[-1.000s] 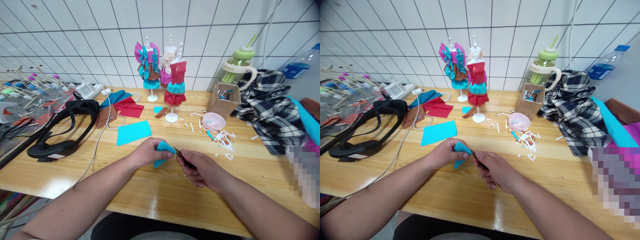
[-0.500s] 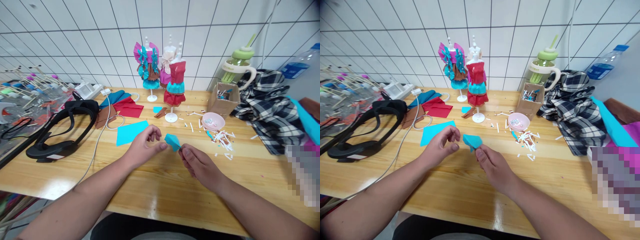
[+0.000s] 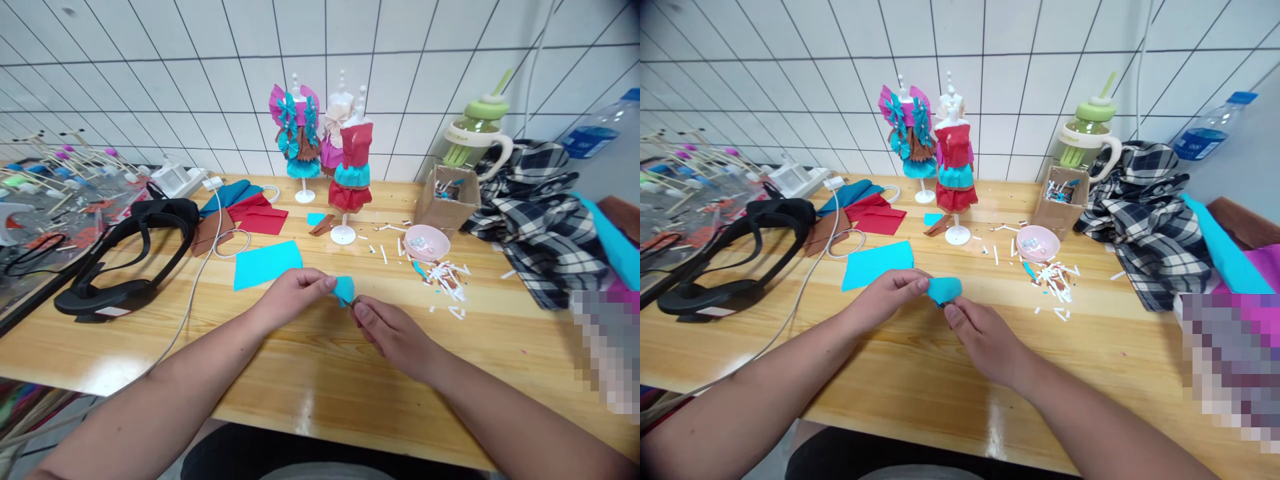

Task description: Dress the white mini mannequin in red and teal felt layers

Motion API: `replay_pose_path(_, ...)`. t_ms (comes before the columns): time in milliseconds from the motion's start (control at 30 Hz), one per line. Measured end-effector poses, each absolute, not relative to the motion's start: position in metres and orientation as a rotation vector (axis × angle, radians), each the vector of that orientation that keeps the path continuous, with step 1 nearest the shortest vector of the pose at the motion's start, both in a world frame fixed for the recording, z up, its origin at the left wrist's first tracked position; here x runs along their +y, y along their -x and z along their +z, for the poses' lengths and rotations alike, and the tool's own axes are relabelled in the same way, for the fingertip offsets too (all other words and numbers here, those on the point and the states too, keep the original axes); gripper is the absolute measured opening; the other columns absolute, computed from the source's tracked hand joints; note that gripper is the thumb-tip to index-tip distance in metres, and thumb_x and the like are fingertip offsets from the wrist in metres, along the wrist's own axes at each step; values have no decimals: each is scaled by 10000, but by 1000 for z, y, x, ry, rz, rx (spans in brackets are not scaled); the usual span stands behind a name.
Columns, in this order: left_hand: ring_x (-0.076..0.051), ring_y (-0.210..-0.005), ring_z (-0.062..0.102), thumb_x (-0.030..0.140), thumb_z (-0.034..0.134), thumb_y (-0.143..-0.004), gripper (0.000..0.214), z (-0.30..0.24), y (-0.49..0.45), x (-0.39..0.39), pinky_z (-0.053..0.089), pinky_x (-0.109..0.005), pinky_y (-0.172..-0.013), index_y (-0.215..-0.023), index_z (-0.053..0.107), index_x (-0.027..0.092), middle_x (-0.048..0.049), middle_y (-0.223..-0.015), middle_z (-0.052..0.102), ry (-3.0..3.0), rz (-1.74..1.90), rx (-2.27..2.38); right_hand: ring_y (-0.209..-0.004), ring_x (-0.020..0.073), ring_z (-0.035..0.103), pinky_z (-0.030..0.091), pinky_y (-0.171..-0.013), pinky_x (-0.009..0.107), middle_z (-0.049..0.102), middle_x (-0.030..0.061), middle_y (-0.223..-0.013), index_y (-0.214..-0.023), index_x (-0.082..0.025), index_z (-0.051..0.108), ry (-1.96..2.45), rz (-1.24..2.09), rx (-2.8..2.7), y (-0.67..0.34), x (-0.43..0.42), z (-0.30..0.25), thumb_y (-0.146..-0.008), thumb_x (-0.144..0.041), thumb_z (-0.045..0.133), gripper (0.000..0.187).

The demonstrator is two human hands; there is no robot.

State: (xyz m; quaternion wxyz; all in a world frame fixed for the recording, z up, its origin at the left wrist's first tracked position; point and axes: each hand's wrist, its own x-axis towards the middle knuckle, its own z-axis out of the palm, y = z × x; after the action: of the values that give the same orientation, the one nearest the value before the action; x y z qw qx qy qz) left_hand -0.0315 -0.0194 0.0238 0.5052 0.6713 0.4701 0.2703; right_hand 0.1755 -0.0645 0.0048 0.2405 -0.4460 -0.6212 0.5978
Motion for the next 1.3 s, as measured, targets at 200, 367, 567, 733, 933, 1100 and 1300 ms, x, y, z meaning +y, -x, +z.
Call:
replay_pose_path(200, -181, -787, 631, 506, 709, -719, 358, 18, 31, -20, 480, -289, -774, -740, 689, 149, -50, -810, 716, -1493, 765, 1167, -553, 110, 357, 260, -489, 233, 431, -32, -662, -782, -226, 477, 1272, 1668, -1633, -176, -64, 4, -901, -662, 352, 469)
replay_pose_path(367, -156, -727, 646, 460, 755, -690, 348, 17, 31, -20, 502, -281, -727, -814, 679, 143, -32, -789, 722, -1320, 763, 1047, -493, 90, 320, 254, -452, 219, 396, -51, -602, -755, -219, 461, 1302, 1724, -1623, -177, -63, 8, -889, -682, 352, 494)
replay_pose_path(567, -148, -744, 671, 346, 801, -661, 292, 17, 30, -21, 523, -283, -753, -826, 678, 138, -27, -808, 739, -1266, 718, 969, -450, 68, 298, 267, -395, 194, 372, -64, -587, -766, -210, 473, 1300, 1792, -1534, -176, -62, 7, -866, -704, 375, 513)
replay_pose_path(733, -132, -755, 681, 258, 800, -669, 276, 14, 30, -21, 531, -258, -739, -896, 685, 151, -16, -836, 746, -1216, 722, 932, -392, 59, 269, 271, -339, 190, 318, -89, -550, -787, -218, 460, 1312, 1924, -1408, -175, -61, 10, -830, -740, 394, 529)
replay_pose_path(933, -136, -751, 679, 261, 798, -672, 272, 12, 27, -22, 532, -266, -751, -882, 673, 141, -15, -821, 740, -1193, 764, 946, -401, 52, 287, 265, -346, 178, 331, -89, -557, -781, -213, 461, 1311, 1906, -1385, -175, -62, 11, -825, -727, 423, 517)
replay_pose_path(1100, -138, -760, 678, 254, 796, -675, 278, 13, 25, -22, 528, -270, -761, -892, 664, 142, -11, -823, 733, -1175, 793, 932, -400, 52, 282, 248, -349, 173, 343, -89, -553, -780, -216, 452, 1327, 1927, -1353, -174, -61, 11, -832, -705, 430, 492)
replay_pose_path(1300, -139, -748, 674, 249, 794, -677, 272, 11, 23, -25, 527, -274, -756, -890, 662, 144, -7, -818, 728, -1178, 789, 933, -397, 50, 271, 250, -349, 172, 335, -91, -542, -762, -217, 445, 1331, 1929, -1327, -173, -62, 11, -817, -710, 445, 496)
